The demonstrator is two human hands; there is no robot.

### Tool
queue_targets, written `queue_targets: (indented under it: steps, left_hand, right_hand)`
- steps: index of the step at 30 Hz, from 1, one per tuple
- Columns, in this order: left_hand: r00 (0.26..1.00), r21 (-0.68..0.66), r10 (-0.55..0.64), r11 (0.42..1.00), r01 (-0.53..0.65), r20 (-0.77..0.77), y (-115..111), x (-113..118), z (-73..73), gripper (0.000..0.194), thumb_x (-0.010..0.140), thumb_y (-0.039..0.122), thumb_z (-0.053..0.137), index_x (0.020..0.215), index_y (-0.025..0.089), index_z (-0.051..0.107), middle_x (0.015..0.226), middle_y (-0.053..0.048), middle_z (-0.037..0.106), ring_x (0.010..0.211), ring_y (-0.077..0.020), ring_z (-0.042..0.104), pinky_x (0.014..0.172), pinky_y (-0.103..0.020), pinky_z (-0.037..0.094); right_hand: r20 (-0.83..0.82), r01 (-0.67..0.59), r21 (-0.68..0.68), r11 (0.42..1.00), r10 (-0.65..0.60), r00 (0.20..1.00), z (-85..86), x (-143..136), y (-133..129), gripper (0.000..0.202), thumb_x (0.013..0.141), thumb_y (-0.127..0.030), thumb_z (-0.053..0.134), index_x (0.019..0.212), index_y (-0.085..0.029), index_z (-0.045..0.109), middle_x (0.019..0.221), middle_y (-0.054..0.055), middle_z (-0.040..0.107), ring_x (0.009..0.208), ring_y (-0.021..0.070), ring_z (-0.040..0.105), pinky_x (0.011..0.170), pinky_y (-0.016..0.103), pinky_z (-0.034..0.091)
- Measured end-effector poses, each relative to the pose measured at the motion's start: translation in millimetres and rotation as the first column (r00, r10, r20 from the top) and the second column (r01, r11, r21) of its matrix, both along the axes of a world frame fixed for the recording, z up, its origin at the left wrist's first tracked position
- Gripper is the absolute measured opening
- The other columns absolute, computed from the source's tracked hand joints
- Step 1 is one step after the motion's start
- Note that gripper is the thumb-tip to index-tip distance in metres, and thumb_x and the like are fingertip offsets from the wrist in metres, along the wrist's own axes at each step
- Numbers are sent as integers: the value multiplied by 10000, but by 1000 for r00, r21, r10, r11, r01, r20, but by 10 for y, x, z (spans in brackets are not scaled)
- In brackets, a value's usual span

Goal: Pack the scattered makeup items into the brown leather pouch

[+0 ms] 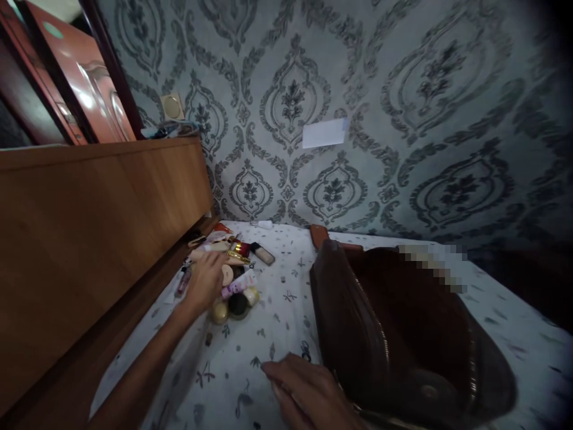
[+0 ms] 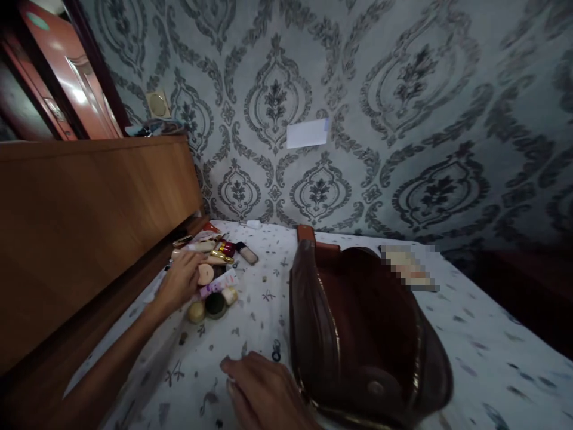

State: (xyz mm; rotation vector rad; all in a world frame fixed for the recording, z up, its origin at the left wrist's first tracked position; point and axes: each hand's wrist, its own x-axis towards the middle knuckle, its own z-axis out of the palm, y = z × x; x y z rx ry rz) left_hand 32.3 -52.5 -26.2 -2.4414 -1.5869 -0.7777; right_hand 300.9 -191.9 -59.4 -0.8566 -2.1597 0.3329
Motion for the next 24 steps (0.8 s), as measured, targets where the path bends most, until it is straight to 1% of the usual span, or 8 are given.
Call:
queue_targets:
  steps: [2, 4, 7, 11, 15, 17, 21, 24]
  left_hand:
    - [992, -33, 111, 993, -113, -66, 202, -239, 38, 418, 837, 33, 488, 1218, 162, 602, 1331, -177, 588, 1298, -342, 483, 1060, -562, 404]
    - [977, -87, 165, 980, -178, -138, 337, -417, 67, 411, 846, 47, 543, 1237, 159, 600, 1369, -175, 567, 1348, -356, 437, 1084, -587, 370]
    - [961, -186, 169, 959, -212, -220, 449, -562, 69, 281, 918, 195, 624, 1196, 157, 625, 1293, -124, 612, 1278, -315, 515, 1073, -567, 398]
    - [971, -283, 118, 943, -175, -207, 488, -622, 91, 278, 949, 339, 633, 1169, 169, 637, 1273, -90, 620, 1210, -270, 567, 1050, -530, 438]
    - [993, -325, 107, 939, -116, -44, 400, -677, 213, 175, 904, 279, 643, 1056, 194, 661, 1189, -74, 643, 1213, -274, 546, 1057, -470, 413]
    - [987, -334, 136, 937, -102, 82, 319, -692, 271, 206, 881, 305, 635, 1065, 214, 652, 1154, -73, 647, 1180, -277, 553, 1012, -413, 435]
    - [911, -433, 196, 901, -21, 363, 104, -581, 274, 474, 878, 594, 533, 1109, 186, 606, 860, -39, 646, 810, -221, 638, 690, -299, 508]
    - [812, -545, 261, 835, 83, 523, -120, -336, 144, 652, 888, 742, 335, 1001, 148, 581, 645, -5, 566, 520, -159, 569, 469, -245, 428]
  right_hand:
    - [-65, 15, -151, 988, -25, 998, -124, -177, 72, 292, 1013, -308, 481, 1203, -236, 691, 1092, 77, 760, 991, 187, 725, 887, 271, 575]
    - [-141, 4, -317, 948, -51, 989, -249, -298, 141, 319, 1021, -355, 454, 1167, -228, 708, 1031, 67, 766, 938, 186, 725, 887, 284, 563]
    - [-216, -28, -497, 867, -92, 972, -412, -380, 237, 390, 1012, -458, 432, 1096, -205, 716, 879, 64, 750, 821, 200, 708, 800, 302, 551]
    - [-337, -124, -599, 791, -109, 935, -547, -373, 321, 488, 983, -572, 416, 1023, -174, 696, 742, 56, 687, 705, 193, 656, 659, 289, 507]
    - [-452, -199, -697, 689, -207, 868, -575, -350, 354, 561, 913, -681, 488, 1030, -162, 666, 811, 83, 699, 695, 189, 646, 595, 281, 489]
    - [-474, -226, -714, 663, -220, 853, -560, -348, 358, 575, 892, -700, 514, 1029, -161, 661, 811, 84, 698, 684, 184, 641, 583, 276, 480]
    - [-477, -235, -707, 667, -204, 855, -507, -345, 347, 607, 884, -720, 513, 1041, -153, 665, 801, 85, 689, 688, 183, 639, 582, 271, 478]
    - [-461, -217, -711, 669, -210, 862, -475, -341, 332, 638, 880, -735, 504, 1062, -147, 672, 817, 91, 693, 707, 187, 650, 604, 278, 496]
